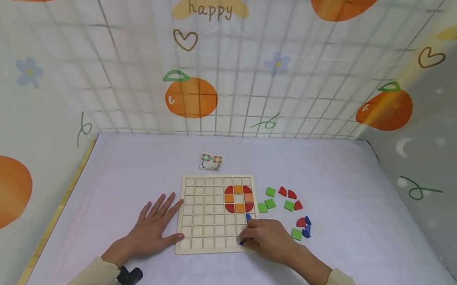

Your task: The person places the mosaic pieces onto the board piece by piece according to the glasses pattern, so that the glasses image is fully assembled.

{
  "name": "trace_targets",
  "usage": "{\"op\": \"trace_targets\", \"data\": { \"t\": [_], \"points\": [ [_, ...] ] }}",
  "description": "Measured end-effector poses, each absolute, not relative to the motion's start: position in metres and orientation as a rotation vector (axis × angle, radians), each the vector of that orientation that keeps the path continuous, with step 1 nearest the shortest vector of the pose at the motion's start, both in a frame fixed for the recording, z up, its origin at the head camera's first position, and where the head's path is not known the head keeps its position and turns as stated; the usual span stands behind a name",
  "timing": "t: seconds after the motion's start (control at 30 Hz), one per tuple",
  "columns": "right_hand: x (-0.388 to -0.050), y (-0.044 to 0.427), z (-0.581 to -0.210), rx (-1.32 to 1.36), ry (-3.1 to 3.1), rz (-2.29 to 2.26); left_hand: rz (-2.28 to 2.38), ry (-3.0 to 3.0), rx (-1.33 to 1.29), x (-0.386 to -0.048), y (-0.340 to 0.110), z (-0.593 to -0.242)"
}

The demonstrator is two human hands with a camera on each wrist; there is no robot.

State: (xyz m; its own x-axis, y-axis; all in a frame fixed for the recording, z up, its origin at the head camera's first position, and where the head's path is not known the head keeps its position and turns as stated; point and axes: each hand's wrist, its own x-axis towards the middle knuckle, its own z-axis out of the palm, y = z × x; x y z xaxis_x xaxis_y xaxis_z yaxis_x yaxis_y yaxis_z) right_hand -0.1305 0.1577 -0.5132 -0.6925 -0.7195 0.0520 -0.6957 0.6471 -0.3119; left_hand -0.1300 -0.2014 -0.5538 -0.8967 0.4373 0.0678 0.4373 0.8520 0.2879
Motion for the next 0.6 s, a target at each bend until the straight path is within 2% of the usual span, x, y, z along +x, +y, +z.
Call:
{"op": "trace_targets", "data": {
  "t": [0.43, 0.6],
  "points": [
    [-0.137, 0.16, -0.509, -1.2, 2.746, -0.451, 0.441, 2.989, 0.685, -0.13, -0.202, -0.55],
    [-0.14, 0.168, -0.5, -1.044, 2.752, -0.549, 0.444, 2.986, 0.683, -0.13, -0.201, -0.55]
  ]
}}
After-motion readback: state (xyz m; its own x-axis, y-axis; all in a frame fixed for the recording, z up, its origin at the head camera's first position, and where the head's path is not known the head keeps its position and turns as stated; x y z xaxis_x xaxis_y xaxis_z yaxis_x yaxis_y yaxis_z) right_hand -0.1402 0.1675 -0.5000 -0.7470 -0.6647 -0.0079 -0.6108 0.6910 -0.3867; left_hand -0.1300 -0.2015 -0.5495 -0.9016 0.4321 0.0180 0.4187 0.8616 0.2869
